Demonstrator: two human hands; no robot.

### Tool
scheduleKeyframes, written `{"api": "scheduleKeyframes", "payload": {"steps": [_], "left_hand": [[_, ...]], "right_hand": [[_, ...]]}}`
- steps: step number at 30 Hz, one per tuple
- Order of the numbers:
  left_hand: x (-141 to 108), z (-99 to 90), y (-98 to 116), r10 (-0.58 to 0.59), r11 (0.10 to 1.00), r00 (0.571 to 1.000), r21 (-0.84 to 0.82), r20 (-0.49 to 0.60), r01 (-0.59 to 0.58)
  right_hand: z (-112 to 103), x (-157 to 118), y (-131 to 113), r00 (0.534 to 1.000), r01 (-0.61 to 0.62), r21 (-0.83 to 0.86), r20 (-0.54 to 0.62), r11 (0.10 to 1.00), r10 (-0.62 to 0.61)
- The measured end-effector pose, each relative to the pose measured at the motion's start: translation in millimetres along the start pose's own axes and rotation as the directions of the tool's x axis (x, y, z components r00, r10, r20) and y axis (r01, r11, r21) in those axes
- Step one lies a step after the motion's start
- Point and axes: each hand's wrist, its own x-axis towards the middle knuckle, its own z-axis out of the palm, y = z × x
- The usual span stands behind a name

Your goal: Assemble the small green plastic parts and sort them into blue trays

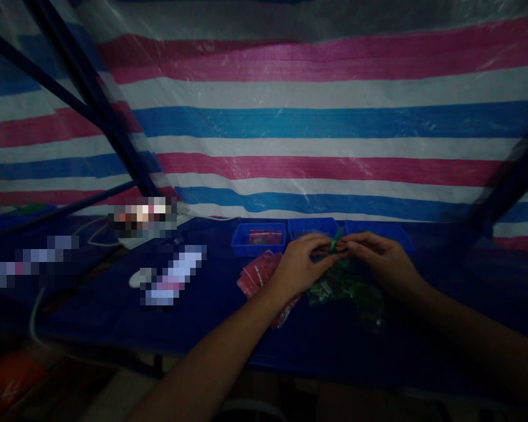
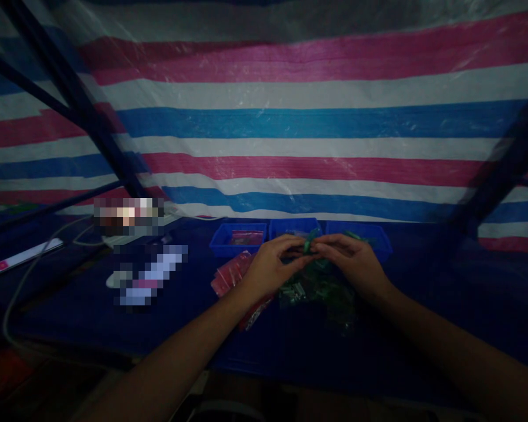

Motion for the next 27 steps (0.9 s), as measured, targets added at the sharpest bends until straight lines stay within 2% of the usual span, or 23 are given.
{"api": "scheduleKeyframes", "payload": {"steps": [4,9,14,17,19,20,21,23,25,26,27], "left_hand": [[1,-1.5,-3,-0.089,0.996,0.992,0.013,-0.086,0.091],[-1,0.3,-5,-0.126,0.991,0.987,-0.062,-0.101,0.12],[-1,0.1,-1,-0.117,0.992,0.992,-0.051,-0.05,0.114],[-1,1.0,-3,-0.108,0.993,0.993,-0.049,-0.052,0.105],[0,2.2,-7,-0.097,0.995,0.993,-0.027,-0.068,0.096],[0,2.8,-8,-0.09,0.996,0.993,-0.013,-0.079,0.089],[0,3.2,-10,-0.083,0.997,0.993,-0.002,-0.088,0.083],[0,3.2,-11,-0.07,0.997,0.993,0.009,-0.097,0.071],[0,2.5,-11,-0.066,0.998,0.993,0.01,-0.096,0.067],[0,1.9,-10,-0.065,0.998,0.993,0.012,-0.095,0.067],[0,1.3,-9,-0.066,0.998,0.993,0.016,-0.095,0.068]], "right_hand": [[-2,1,1,0.999,0.024,-0.034,-0.045,0.999,-0.025],[-1,4,4,0.991,0.056,-0.024,-0.124,0.998,-0.058],[1,2,6,1.0,0.016,0.002,-0.008,1.0,-0.016],[-4,3,5,0.998,0.026,-0.077,-0.054,0.997,-0.031],[-13,7,2,0.984,0.102,-0.213,-0.123,0.972,-0.13],[-19,10,0,0.961,0.166,-0.319,-0.161,0.933,-0.226],[-25,13,-2,0.923,0.218,-0.47,-0.186,0.855,-0.338],[-38,21,-3,0.853,0.26,-0.71,-0.149,0.654,-0.5],[-47,29,1,0.81,0.282,-0.815,-0.08,0.506,-0.581],[-49,32,3,0.807,0.312,-0.845,-0.006,0.434,-0.591],[-49,34,6,0.824,0.35,-0.854,0.085,0.385,-0.561]]}}
